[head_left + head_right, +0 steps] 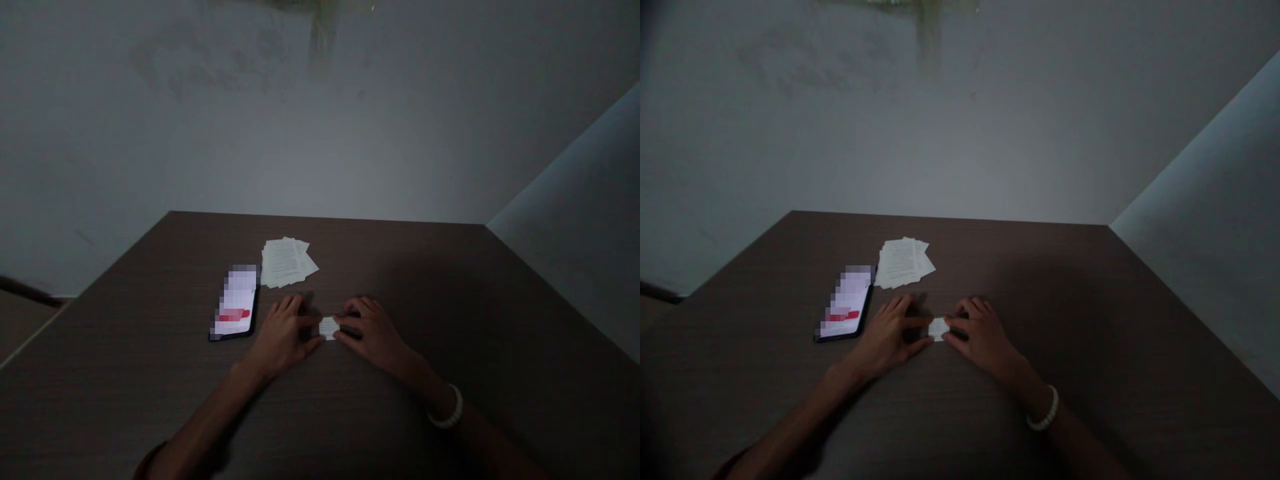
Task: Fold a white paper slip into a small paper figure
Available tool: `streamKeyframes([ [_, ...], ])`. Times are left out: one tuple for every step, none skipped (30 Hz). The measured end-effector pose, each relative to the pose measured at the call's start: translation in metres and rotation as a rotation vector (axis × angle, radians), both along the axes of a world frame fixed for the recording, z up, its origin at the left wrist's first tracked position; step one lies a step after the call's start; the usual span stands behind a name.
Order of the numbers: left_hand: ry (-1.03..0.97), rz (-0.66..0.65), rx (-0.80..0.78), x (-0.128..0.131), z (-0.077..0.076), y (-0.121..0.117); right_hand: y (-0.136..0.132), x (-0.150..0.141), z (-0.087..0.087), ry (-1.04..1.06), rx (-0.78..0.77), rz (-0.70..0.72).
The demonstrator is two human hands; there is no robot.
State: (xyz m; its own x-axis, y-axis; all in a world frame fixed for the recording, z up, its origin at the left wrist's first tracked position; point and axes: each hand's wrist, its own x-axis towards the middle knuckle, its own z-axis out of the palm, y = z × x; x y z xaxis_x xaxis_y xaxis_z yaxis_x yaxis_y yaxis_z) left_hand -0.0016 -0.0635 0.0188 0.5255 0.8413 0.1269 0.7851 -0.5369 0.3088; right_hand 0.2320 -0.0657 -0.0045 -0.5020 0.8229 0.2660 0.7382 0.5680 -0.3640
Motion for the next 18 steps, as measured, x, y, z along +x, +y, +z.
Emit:
streamKeyframes([
  [0.001, 0.004, 0.006, -0.0001, 0.0001, -0.0006, -0.0009, 0.0000, -0.0008, 0.002, 0.007, -0.005],
  [0.003, 0.005, 0.014, -0.0002, 0.0003, -0.0012, -0.0016, 0.0000, -0.0014, 0.004, 0.013, -0.009],
  [0.005, 0.003, 0.023, -0.0003, 0.0004, -0.0018, -0.0021, -0.0001, -0.0017, 0.005, 0.019, -0.013],
  [0.007, -0.001, 0.034, -0.0003, 0.0005, -0.0024, -0.0025, -0.0002, -0.0019, 0.006, 0.024, -0.016],
  [0.009, -0.008, 0.044, -0.0003, 0.0006, -0.0029, -0.0026, -0.0005, -0.0018, 0.009, 0.030, -0.020],
  [0.011, -0.016, 0.053, -0.0003, 0.0006, -0.0033, -0.0027, -0.0009, -0.0016, 0.013, 0.034, -0.023],
  [0.013, -0.025, 0.061, -0.0001, 0.0004, -0.0036, -0.0026, -0.0014, -0.0012, 0.017, 0.034, -0.027],
  [0.014, -0.033, 0.070, 0.0002, 0.0002, -0.0038, -0.0024, -0.0021, -0.0007, 0.021, 0.034, -0.033],
  [0.014, -0.039, 0.079, 0.0005, -0.0001, -0.0038, -0.0022, -0.0029, -0.0002, 0.025, 0.035, -0.040],
  [0.012, -0.043, 0.088, 0.0009, -0.0005, -0.0039, -0.0020, -0.0038, 0.0003, 0.028, 0.037, -0.046],
  [0.010, -0.043, 0.097, 0.0014, -0.0007, -0.0038, -0.0019, -0.0046, 0.0007, 0.029, 0.039, -0.050],
  [0.008, -0.040, 0.102, 0.0019, -0.0009, -0.0038, -0.0018, -0.0054, 0.0010, 0.030, 0.044, -0.052],
  [0.009, -0.036, 0.102, 0.0025, -0.0009, -0.0037, -0.0018, -0.0060, 0.0011, 0.031, 0.050, -0.052],
  [0.011, -0.032, 0.098, 0.0029, -0.0008, -0.0037, -0.0018, -0.0064, 0.0011, 0.032, 0.055, -0.053],
  [0.014, -0.028, 0.091, 0.0034, -0.0006, -0.0038, -0.0019, -0.0067, 0.0010, 0.034, 0.058, -0.057],
  [0.016, -0.025, 0.085, 0.0037, -0.0002, -0.0038, -0.0019, -0.0068, 0.0009, 0.037, 0.060, -0.062],
  [0.017, -0.023, 0.080, 0.0039, 0.0001, -0.0038, -0.0020, -0.0068, 0.0008, 0.041, 0.061, -0.067],
  [0.016, -0.021, 0.079, 0.0040, 0.0005, -0.0038, -0.0022, -0.0066, 0.0007, 0.044, 0.059, -0.064],
])
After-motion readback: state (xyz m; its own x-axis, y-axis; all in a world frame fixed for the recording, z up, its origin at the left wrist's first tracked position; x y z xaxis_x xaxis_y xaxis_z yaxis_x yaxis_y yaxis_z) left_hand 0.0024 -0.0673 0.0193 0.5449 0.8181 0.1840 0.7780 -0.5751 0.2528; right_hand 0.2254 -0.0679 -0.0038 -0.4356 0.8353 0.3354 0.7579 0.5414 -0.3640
